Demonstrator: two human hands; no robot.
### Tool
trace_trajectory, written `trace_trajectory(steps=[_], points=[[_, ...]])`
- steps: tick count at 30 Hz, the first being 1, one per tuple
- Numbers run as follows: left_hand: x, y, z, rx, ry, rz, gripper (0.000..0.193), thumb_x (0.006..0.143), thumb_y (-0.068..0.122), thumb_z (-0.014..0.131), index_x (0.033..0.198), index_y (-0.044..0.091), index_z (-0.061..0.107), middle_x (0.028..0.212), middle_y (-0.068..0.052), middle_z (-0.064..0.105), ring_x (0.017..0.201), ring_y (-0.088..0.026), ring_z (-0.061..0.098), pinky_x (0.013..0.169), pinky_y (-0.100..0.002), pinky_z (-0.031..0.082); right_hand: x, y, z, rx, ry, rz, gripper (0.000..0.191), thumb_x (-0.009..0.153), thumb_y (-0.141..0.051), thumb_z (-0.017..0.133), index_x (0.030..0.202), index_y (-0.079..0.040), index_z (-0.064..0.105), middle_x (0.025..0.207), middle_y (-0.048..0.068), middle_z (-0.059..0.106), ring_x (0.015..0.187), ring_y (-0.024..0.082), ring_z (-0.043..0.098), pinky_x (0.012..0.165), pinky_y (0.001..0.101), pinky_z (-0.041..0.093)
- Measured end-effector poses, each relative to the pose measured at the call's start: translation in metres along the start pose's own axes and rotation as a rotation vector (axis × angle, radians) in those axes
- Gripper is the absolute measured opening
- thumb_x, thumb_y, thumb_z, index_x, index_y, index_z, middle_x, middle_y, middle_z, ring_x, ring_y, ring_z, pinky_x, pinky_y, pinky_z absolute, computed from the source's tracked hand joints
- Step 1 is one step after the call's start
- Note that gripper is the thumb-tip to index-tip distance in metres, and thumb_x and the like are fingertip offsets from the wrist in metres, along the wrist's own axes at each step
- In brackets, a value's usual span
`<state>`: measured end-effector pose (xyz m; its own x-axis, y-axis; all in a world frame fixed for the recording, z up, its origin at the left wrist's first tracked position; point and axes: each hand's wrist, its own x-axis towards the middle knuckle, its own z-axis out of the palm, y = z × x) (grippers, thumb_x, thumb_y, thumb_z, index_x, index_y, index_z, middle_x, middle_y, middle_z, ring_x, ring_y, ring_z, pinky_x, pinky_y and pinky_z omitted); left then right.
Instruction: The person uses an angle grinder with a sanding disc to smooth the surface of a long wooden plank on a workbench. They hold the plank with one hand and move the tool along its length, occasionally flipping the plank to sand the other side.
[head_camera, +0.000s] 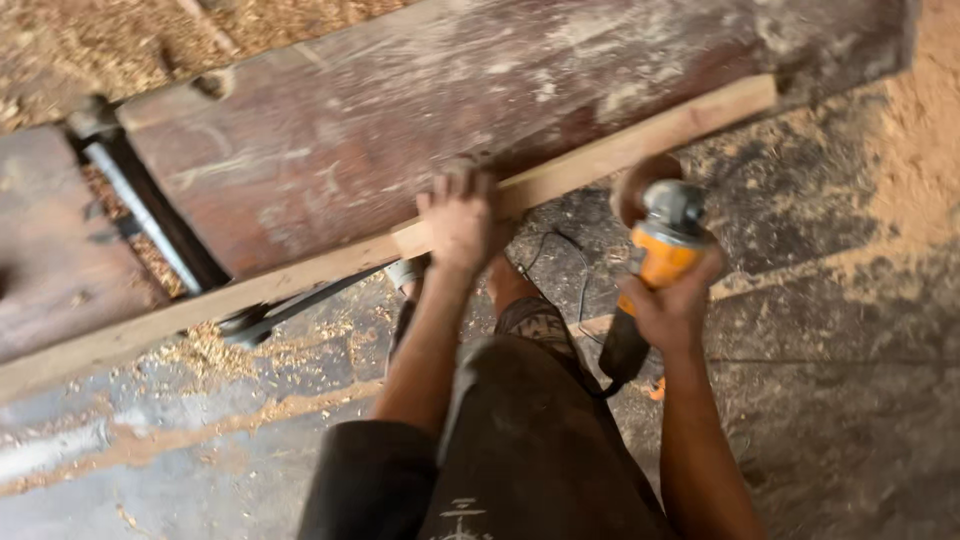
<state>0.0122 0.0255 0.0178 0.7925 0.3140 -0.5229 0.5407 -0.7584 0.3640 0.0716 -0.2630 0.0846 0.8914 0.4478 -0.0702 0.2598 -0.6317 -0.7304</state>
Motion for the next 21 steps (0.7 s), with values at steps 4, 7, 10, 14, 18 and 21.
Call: trace_trajectory(steps=[4,7,10,14,18,21], points=[[-0.009,-0.023,0.016,0.122,0.338,0.154,0.053,0.088,0.038,0.081,0.134,0.019,0.062,0.131,-0.008,0.059,0.125,-0.028,0.056,0.101,-0.046,0.050,0.019,-0.021,0.024,-0.076,-0.151,0.032,0.097,0.082,-0.011,0.074,0.153,0.002,0.010,0.122,0.024,0.059,0.100,0.035,0.068,0.089,0.0467,0.057],[-0.005,-0.028,0.030,0.197,0.381,0.168,0.053,0.075,0.042,0.082,0.121,0.020,0.068,0.119,-0.008,0.064,0.113,-0.028,0.061,0.089,-0.046,0.055,0.026,-0.041,0.041,-0.131,-0.285,0.057,0.100,0.080,-0.011,0.073,0.154,0.002,0.007,0.120,0.028,0.062,0.098,0.040,0.070,0.090,0.0489,0.059],[0.001,-0.029,0.034,0.111,0.450,0.259,0.047,0.078,0.049,0.084,0.107,0.014,0.071,0.108,-0.010,0.069,0.098,-0.027,0.066,0.075,-0.043,0.058,0.031,-0.042,0.032,-0.283,-0.347,0.182,0.103,0.073,-0.008,0.080,0.150,0.001,0.011,0.120,0.034,0.060,0.096,0.046,0.069,0.087,0.0535,0.058],[0.002,-0.034,0.035,0.087,0.572,0.323,0.024,0.088,0.035,0.083,0.092,0.015,0.072,0.092,-0.004,0.070,0.083,-0.020,0.069,0.068,-0.037,0.061,0.059,-0.005,-0.015,-0.277,-0.206,0.323,0.103,0.072,-0.004,0.085,0.146,0.000,0.013,0.120,0.033,0.059,0.099,0.041,0.070,0.085,0.0467,0.061],[0.002,-0.036,0.039,0.069,0.495,0.311,0.024,0.083,0.032,0.083,0.091,0.014,0.070,0.094,-0.004,0.070,0.083,-0.020,0.069,0.069,-0.036,0.060,0.086,0.021,-0.039,-0.165,-0.006,0.592,0.092,0.080,0.000,0.072,0.147,-0.003,0.009,0.116,0.027,0.063,0.090,0.037,0.073,0.076,0.0405,0.066],[0.001,-0.033,0.034,0.135,0.557,0.326,0.022,0.084,0.030,0.083,0.093,0.016,0.069,0.099,-0.002,0.070,0.088,-0.020,0.069,0.072,-0.037,0.059,0.083,0.007,-0.022,-0.126,0.075,0.315,0.089,0.080,0.003,0.076,0.144,-0.001,0.013,0.118,0.030,0.057,0.095,0.039,0.071,0.074,0.0421,0.067]])
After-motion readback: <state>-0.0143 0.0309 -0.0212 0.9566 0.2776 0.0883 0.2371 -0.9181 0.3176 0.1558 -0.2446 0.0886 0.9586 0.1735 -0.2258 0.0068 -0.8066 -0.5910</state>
